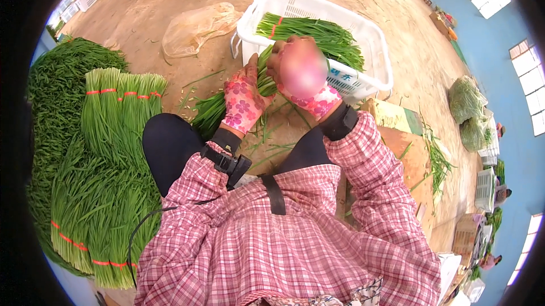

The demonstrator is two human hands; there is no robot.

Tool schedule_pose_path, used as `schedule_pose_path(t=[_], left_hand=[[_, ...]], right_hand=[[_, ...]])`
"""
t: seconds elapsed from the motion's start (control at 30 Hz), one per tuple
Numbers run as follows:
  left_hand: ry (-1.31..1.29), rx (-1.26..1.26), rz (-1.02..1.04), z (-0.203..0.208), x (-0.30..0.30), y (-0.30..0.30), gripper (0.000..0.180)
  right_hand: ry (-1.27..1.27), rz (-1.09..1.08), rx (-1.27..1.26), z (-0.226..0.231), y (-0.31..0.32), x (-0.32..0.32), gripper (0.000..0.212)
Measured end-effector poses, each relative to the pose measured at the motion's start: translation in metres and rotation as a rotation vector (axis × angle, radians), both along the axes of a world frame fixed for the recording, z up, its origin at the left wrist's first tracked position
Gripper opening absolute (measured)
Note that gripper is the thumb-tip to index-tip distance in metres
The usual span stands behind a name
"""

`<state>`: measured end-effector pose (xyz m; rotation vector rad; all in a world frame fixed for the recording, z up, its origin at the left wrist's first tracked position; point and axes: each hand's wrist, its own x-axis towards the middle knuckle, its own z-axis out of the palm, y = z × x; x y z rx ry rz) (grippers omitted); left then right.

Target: The person sorts green leafy vegetables by hand and puts them into a white plastic basket.

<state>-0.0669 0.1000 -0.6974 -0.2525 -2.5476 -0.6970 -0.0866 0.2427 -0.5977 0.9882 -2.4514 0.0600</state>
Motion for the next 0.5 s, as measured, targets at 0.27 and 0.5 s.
schedule_pose_path(t=[0.27,0.5], left_hand=[[-0.018,0.029,-0.042,0.001,-0.001,-0.001,0.098],[0.027,0.062,-0.113,0.006,0.0,-0.004,0.1]], right_hand=[[-0.239,0.148,-0.101,-0.018,0.004,-0.021,0.014],[-0.247,0.173,-0.272,0.012,0.022,-0.025,0.013]])
